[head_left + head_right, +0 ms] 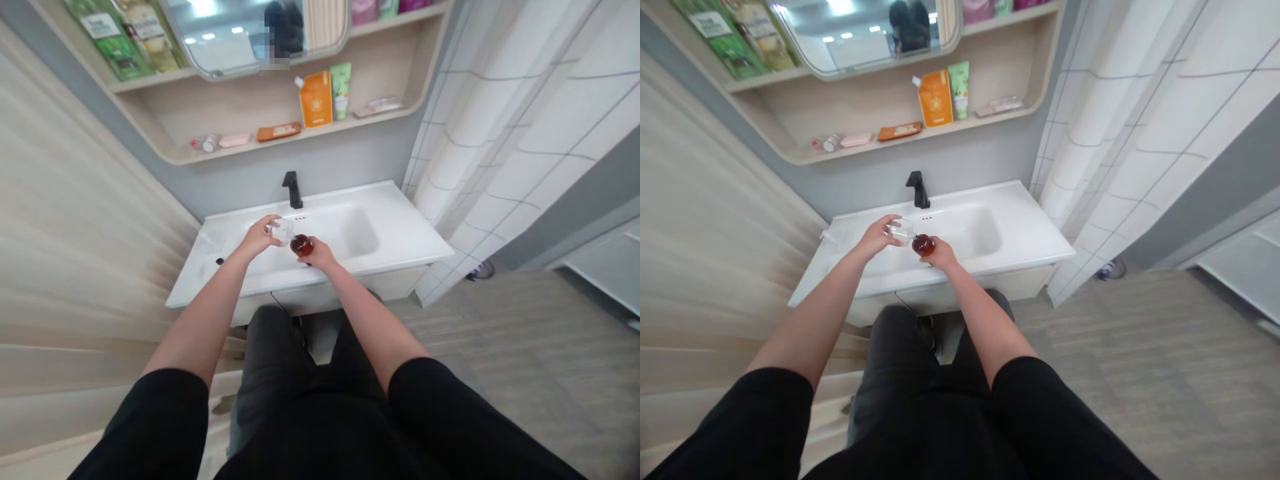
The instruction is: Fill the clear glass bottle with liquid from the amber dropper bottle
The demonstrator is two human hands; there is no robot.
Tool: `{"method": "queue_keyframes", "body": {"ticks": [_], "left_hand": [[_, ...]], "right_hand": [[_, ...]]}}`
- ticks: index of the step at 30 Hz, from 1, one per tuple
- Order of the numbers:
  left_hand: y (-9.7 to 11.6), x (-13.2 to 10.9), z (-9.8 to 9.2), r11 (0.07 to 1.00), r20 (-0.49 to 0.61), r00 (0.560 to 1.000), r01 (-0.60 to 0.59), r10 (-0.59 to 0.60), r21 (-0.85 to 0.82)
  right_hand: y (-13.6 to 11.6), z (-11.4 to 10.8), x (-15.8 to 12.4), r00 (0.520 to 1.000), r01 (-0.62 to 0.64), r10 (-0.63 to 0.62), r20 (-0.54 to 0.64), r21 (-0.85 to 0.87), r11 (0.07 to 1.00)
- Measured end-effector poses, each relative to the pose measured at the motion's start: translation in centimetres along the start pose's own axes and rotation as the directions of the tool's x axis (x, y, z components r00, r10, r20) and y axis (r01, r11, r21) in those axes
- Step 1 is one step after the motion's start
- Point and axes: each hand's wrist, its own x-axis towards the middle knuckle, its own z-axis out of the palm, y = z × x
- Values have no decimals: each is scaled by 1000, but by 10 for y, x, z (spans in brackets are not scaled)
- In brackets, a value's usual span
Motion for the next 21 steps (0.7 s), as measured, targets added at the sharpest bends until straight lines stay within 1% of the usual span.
{"method": "queue_keyframes", "body": {"ticks": [12,18,21], "left_hand": [[22,3,-5,990,55,998,-16,9,137],[34,4,-5,980,76,997,0,-15,198],[39,6,-6,968,82,997,-17,-3,250]], "right_hand": [[3,1,1,1000,20,-19,-15,51,998],[3,1,0,1000,15,-14,-16,47,999],[2,0,-1,1000,21,-20,-14,55,998]]}}
